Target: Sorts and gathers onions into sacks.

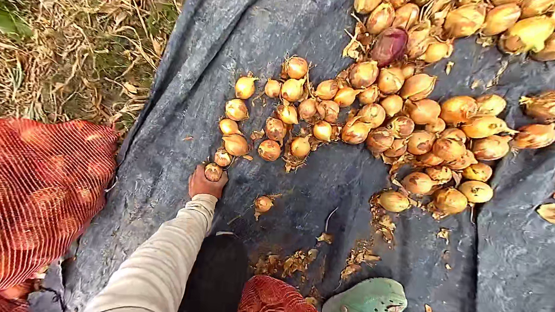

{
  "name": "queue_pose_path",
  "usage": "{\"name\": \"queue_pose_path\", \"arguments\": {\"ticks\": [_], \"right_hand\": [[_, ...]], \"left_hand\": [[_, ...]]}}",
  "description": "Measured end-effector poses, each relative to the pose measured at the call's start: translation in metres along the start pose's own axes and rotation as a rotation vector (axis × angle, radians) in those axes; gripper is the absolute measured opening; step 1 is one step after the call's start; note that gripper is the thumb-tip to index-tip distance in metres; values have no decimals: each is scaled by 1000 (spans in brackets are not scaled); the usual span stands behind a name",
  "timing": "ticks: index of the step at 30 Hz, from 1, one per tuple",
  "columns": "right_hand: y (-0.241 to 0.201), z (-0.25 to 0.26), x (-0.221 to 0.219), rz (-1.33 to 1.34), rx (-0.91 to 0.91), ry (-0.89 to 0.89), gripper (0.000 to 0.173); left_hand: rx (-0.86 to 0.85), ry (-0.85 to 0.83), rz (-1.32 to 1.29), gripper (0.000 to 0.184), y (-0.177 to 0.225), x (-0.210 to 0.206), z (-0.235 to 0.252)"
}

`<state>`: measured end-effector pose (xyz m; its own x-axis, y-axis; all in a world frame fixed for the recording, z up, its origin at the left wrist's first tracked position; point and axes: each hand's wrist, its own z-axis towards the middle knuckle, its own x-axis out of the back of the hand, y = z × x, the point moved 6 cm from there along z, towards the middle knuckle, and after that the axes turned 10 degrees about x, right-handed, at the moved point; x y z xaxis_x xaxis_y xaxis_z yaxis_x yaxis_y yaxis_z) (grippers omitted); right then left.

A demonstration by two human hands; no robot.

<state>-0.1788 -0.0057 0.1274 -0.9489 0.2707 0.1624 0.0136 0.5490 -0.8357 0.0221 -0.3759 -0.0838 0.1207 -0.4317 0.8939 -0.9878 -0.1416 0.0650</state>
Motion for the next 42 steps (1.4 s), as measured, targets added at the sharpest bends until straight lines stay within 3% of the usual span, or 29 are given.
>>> {"name": "queue_pose_path", "arguments": {"ticks": [5, 10, 12, 14, 16, 18, 20, 22, 24, 26, 28, 29, 31, 33, 35, 36, 37, 38, 39, 40, 41, 42], "right_hand": [[-1, 25, -11, -230, 91, 76, 26], [56, 98, -33, -331, -129, 194, 36], [55, 125, -54, -273, -195, 122, 46], [44, 157, -77, -39, -152, 53, 55], [33, 187, -101, 80, -114, 99, 51], [32, 215, -124, -193, -185, 105, 51], [47, 239, -151, -498, -319, -111, 62], [65, 255, -168, -586, -326, -226, 62], [84, 261, -163, -489, -221, -134, 60], [73, 240, -131, -134, -120, 72, 51], [40, 202, -100, 273, 6, 162, 42], [25, 181, -97, 486, 74, 99, 41], [0, 133, -116, 762, 135, -278, 53], [0, 91, -153, 564, 69, -713, 52], [38, 57, -196, 182, -118, -906, 45], [66, 48, -205, -4, -142, -915, 50], [93, 45, -201, -158, -64, -834, 57], [115, 50, -188, -279, 60, -668, 62], [109, 66, -168, -400, -224, -813, 63], [97, 82, -148, -460, -451, -891, 61], [81, 96, -130, -449, -498, -883, 55], [62, 106, -115, -410, -428, -879, 45]], "left_hand": [[-40, 21, 25, 78, -4, -2, 7], [-225, -31, 14, 81, 1, -3, 11], [-361, -99, 4, 84, -2, -3, 9], [-455, -152, -27, 86, -1, 1, 8], [-490, -225, 13, 88, 5, 7, 8], [-517, -274, -11, 87, 8, 13, 9], [-641, -216, -174, 82, 16, 25, 7], [-760, -206, -251, 78, 28, 38, 4], [-756, -297, -105, 79, 44, 35, 10], [-691, -407, 34, 79, 53, 15, 16], [-616, -465, -27, 75, 63, 8, 19], [-546, -537, -128, 71, 67, 9, 17], [-339, -717, -494, 54, 69, 13, -2], [-110, -1058, -932, 42, 70, 14, -54], [29, -1668, -1041, 59, 51, 16, -130], [-19, -1951, -914, 60, 36, 19, -168], [-166, -2095, -685, 59, 21, 26, -200], [-397, -2119, -374, 61, 8, 34, -221], [-596, -2085, -57, 63, 1, 41, -234], [-793, -1936, 162, 66, -1, 43, -237], [-976, -1697, 204, 65, 8, 45, -228], [-1125, -1374, 102, 55, 22, 48, -204]]}}
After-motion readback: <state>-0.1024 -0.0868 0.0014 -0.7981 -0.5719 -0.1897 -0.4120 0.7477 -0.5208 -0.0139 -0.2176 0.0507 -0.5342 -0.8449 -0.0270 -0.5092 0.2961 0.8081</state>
